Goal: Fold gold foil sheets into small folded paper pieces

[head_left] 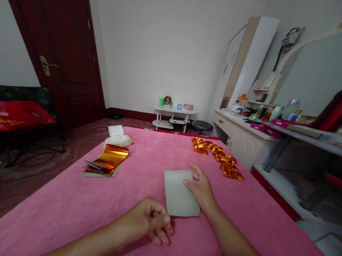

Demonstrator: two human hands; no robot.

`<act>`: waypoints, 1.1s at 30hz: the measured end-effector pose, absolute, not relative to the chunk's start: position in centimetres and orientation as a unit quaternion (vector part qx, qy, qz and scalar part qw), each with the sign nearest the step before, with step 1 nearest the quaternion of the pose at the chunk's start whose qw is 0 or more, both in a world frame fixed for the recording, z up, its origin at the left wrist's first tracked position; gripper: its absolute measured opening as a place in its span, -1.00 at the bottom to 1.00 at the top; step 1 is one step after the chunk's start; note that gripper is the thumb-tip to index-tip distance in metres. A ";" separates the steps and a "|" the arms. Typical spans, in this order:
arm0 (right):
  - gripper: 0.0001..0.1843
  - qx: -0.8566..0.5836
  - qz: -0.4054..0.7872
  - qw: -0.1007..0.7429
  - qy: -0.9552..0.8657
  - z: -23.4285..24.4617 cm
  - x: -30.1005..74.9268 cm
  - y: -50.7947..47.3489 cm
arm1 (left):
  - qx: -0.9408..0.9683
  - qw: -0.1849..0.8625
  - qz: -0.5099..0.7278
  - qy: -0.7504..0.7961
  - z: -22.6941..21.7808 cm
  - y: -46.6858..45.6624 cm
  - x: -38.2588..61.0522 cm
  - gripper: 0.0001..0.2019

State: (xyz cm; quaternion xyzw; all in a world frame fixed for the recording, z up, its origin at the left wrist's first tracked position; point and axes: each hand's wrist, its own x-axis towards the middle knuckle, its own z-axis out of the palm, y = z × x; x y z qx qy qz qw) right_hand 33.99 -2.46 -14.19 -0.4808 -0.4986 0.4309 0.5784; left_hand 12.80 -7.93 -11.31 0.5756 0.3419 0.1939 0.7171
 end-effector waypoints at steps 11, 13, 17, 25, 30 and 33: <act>-0.47 -0.428 0.556 0.524 -0.482 -13.8 32.5 -3.5 | 0.733 0.379 0.404 0.395 -12.0 -0.2 11.0 -0.70; -0.48 -0.438 0.554 0.508 -0.493 -14.3 32.4 -3.5 | 0.781 0.284 0.399 0.387 -12.5 0.1 11.1 -0.71; -0.56 -0.502 0.468 0.474 -0.552 -15.2 32.4 -3.0 | 0.869 0.194 0.326 0.319 -13.5 -0.4 11.4 -0.69; -0.54 -0.509 0.256 0.321 -0.757 -13.4 36.2 -2.4 | 0.907 0.161 0.270 0.281 -14.8 -1.1 10.8 -0.52; -0.45 -0.462 0.214 0.204 -0.836 -11.4 38.0 -3.5 | 0.904 0.159 0.278 0.283 -15.1 -1.0 10.8 -0.50; -0.61 -0.430 0.240 0.196 -0.848 -10.2 37.3 -4.2 | 0.902 0.161 0.282 0.285 -15.2 -0.9 10.8 -0.49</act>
